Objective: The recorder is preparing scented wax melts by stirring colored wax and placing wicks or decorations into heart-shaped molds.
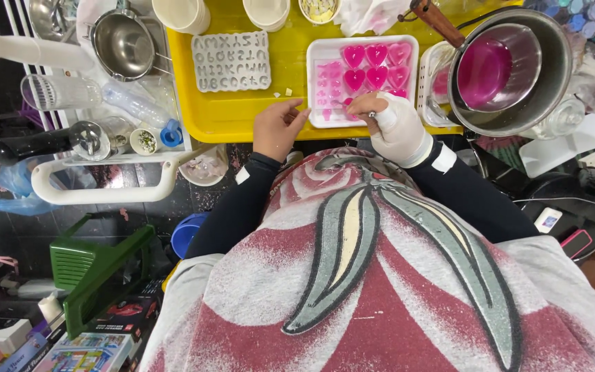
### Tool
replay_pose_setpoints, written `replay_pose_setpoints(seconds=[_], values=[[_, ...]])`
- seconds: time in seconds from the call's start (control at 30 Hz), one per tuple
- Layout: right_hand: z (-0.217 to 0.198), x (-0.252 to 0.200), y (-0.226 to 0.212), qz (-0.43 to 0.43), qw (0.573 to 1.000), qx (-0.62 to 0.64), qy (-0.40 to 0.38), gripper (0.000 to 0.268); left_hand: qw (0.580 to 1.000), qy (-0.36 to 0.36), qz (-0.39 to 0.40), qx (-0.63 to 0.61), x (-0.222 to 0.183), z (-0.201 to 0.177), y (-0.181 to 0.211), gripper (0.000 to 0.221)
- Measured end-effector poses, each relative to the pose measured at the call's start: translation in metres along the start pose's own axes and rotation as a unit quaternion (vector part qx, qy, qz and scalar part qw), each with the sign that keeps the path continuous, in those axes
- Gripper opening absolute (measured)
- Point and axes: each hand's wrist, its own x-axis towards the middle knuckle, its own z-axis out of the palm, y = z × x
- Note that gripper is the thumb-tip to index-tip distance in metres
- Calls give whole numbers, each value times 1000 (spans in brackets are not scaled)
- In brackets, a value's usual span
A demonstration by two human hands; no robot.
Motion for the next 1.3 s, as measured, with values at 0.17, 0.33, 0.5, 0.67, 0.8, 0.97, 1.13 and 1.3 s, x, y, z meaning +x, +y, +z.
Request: replay_pose_setpoints(seconds=[0.17, 0.33, 0.5, 0.67, 0.8, 0.97, 1.13, 1.3], values=[[1, 1, 6, 4, 1000, 5, -11, 29, 999, -19, 24, 12, 2, 6, -6, 31], [-1, 2, 5, 8, 1000, -1, -14, 31, 999, -36, 16, 23, 5, 6, -3, 32], [-3, 0, 1, 25, 1000, -17, 4, 28, 998, -54, -31, 5, 6, 7, -3, 34], [2, -4, -4, 39, 999, -6, 29, 21, 998, -56, -36, -14, 6, 8, -5, 34], [12, -7, -3, 51, 997, 42, 50, 18, 997, -58, -39, -22, 6, 7, -4, 34], [21, -1, -2, 48, 995, 58, 62, 16, 997, -62, -36, -13, 7, 7, -4, 35], [28, 0, 9, 57, 989, 116, 71, 13, 997, -65, -37, -7, 7, 7, -4, 35], [27, 3, 10, 143, 982, 106, 70, 11, 997, -65, -32, -28, 7, 8, -8, 35]])
